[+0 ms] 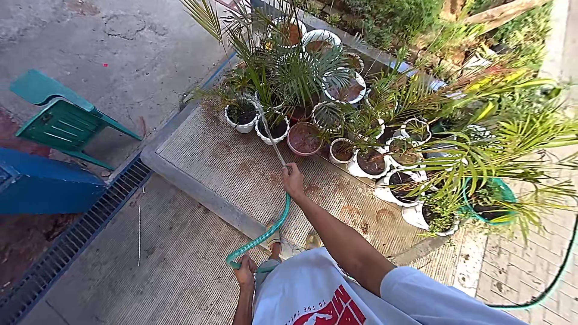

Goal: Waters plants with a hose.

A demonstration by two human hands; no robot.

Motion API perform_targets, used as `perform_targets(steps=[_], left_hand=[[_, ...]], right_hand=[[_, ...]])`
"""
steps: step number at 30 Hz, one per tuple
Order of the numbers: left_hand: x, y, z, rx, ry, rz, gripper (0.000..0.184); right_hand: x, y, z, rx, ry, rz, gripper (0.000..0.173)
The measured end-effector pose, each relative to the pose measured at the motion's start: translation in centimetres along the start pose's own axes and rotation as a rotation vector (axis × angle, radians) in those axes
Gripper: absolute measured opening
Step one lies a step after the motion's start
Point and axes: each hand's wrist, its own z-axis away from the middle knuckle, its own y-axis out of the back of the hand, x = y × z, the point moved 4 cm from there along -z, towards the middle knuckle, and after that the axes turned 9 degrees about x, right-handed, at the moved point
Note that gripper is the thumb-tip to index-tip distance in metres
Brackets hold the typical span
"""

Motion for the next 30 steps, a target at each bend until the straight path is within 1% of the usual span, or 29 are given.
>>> perform_targets(steps=[4, 8, 11, 14, 17, 19, 23, 30], left_hand=[[0.3, -0.4, 0.0, -0.015, 0.002, -0.006, 0.047], [0.5, -0.8, 0.0, -0.036, 0.007, -0.017, 0.047], [0.8, -1.3, 0.0, -0.056, -0.009, -0.037, 0.045], [1.0, -1.9, -0.1, -0.079, -0.006, -0.055, 0.044], [0.8, -2.2, -0.3, -0.086, -0.004, -0.072, 0.043], [0.8, -2.6, -0.4, -0.105, -0.004, -0.098, 0.043], [0.8, -3.4, -0.9, -0.111, 0.012, -0.143, 0.042], [1.0, -5.1, -1.1, -0.192, -0.001, -0.167, 0.040]], right_hand=[[1.2, 0.4, 1.5, -0.127, -0.027, 0.099, 0.034], [3.2, 1.2, 1.6, -0.085, -0.062, 0.034, 0.035], [3.9, 1.4, 1.8, -0.127, -0.018, 0.031, 0.035], [4.0, 2.4, 1.8, -0.103, -0.029, 0.037, 0.034], [4.6, 2.7, 1.9, -0.127, -0.020, 0.055, 0.034], [5.1, 3.8, 1.8, -0.092, -0.049, 0.044, 0.034], [6.6, 6.4, 0.5, 0.084, -0.126, -0.045, 0.034], [8.2, 8.3, -0.1, 0.117, -0.158, -0.103, 0.035]])
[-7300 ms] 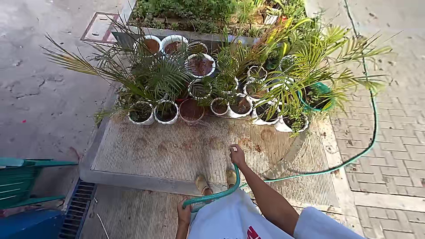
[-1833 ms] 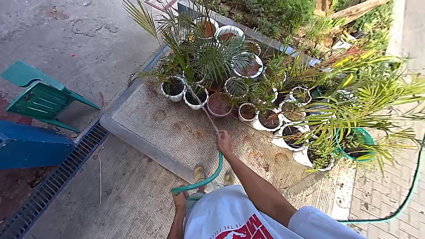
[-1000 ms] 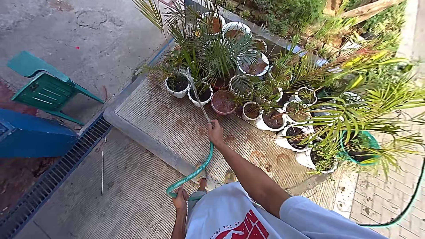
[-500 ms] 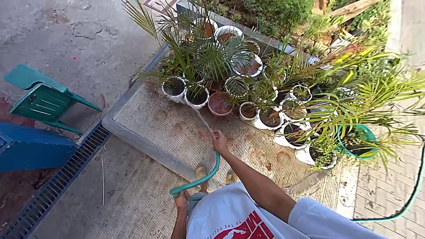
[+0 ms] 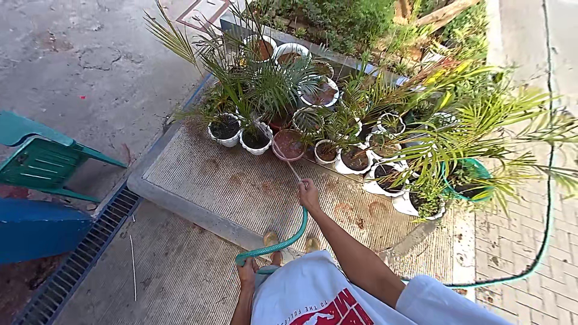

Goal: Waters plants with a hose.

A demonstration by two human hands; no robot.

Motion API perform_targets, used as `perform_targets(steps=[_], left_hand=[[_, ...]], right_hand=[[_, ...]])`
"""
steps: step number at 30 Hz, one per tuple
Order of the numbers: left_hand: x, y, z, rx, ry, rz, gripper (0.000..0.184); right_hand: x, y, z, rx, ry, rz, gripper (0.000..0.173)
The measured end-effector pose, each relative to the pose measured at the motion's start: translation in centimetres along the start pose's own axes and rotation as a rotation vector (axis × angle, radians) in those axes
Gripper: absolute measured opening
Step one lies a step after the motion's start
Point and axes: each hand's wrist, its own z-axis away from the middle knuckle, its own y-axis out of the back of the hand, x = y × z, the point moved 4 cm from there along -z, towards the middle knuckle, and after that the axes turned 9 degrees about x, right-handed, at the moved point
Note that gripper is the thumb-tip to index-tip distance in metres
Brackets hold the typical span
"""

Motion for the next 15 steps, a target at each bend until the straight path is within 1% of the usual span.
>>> perform_targets(steps=[4, 8, 11, 15], left_hand=[[0.0, -0.2, -0.1, -0.011, -0.002, -0.035, 0.041], [0.0, -0.3, 0.0, -0.029, -0.014, -0.037, 0.041], [0.2, -0.5, -0.1, -0.060, -0.052, -0.052, 0.040], [0.2, -0.6, 0.1, -0.063, -0.058, -0.055, 0.040]], right_hand=[[-0.1, 0.8, 0.2, 0.036, 0.011, -0.070, 0.033], [-0.2, 1.2, -0.1, 0.034, 0.022, -0.008, 0.032], [-0.5, 1.4, -0.2, 0.038, 0.001, -0.031, 0.033], [-0.5, 1.4, -0.4, 0.031, -0.004, -0.017, 0.032]])
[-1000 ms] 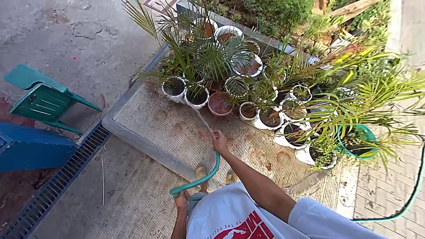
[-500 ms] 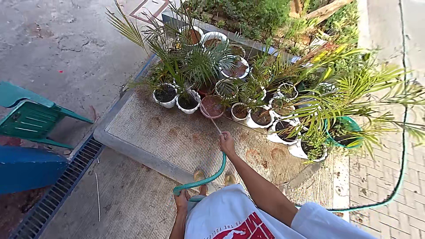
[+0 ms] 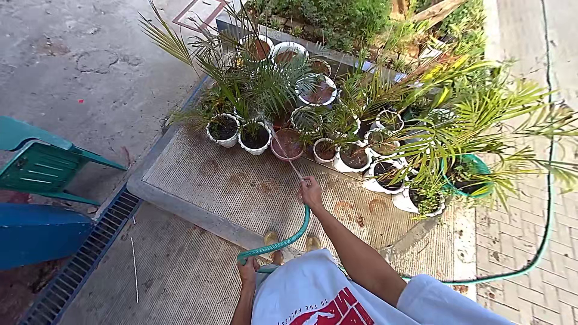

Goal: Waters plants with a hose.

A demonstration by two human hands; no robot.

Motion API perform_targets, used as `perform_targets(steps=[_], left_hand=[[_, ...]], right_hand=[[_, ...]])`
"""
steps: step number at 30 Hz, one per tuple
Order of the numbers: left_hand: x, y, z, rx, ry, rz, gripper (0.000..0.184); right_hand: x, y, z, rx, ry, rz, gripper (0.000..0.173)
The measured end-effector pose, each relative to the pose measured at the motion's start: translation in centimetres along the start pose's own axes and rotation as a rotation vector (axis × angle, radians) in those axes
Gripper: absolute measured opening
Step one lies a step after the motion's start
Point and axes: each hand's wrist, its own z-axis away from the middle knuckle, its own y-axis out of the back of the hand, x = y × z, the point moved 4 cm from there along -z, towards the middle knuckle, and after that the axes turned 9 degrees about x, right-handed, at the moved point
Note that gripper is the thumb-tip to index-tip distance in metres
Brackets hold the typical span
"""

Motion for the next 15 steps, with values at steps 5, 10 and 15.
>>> perform_targets(steps=[5, 10, 15], left_hand=[[0.1, -0.3, 0.0, 0.009, -0.015, 0.024, 0.041], [-0.1, -0.3, -0.1, 0.011, -0.010, 0.029, 0.040], [0.0, -0.4, 0.0, 0.017, -0.004, 0.030, 0.040]], right_hand=[[-1.1, 0.4, -0.2, 0.044, 0.025, -0.015, 0.033], [-1.8, 0.1, -0.6, 0.031, 0.060, -0.023, 0.033], [-2.3, 0.1, -0.6, 0.033, 0.072, -0.044, 0.032]])
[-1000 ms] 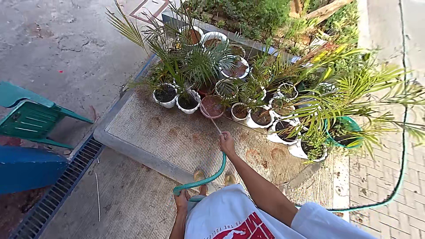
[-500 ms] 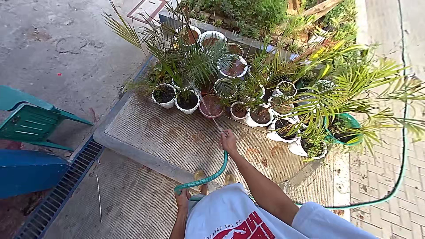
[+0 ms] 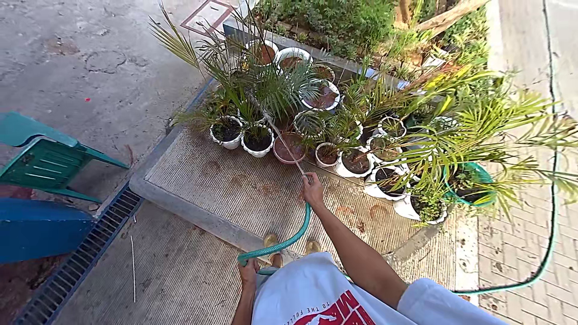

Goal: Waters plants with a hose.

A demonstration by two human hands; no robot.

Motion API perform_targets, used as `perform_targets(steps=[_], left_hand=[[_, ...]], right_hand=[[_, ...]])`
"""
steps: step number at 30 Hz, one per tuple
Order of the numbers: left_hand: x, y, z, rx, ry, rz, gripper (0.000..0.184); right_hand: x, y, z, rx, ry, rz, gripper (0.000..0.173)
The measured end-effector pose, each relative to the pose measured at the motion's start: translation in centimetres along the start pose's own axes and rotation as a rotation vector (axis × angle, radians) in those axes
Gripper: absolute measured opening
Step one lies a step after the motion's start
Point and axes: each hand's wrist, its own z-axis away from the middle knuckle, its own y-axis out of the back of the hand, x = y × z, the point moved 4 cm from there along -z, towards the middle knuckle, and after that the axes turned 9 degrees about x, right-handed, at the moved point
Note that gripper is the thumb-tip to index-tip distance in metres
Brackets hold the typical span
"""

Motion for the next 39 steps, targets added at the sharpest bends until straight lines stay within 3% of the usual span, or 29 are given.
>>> perform_targets(steps=[21, 27, 39], left_hand=[[-0.4, 0.2, -0.2, -0.001, 0.026, -0.026, 0.041], [-0.4, -0.1, -0.2, 0.004, 0.027, -0.025, 0.041], [-0.4, -0.3, -0.5, 0.023, 0.019, -0.005, 0.040]], right_hand=[[0.7, 0.0, 0.0, 0.004, 0.016, 0.012, 0.030], [1.4, 0.4, 0.3, -0.024, -0.082, 0.076, 0.032], [-2.9, 0.0, 0.2, 0.035, 0.024, -0.049, 0.030]])
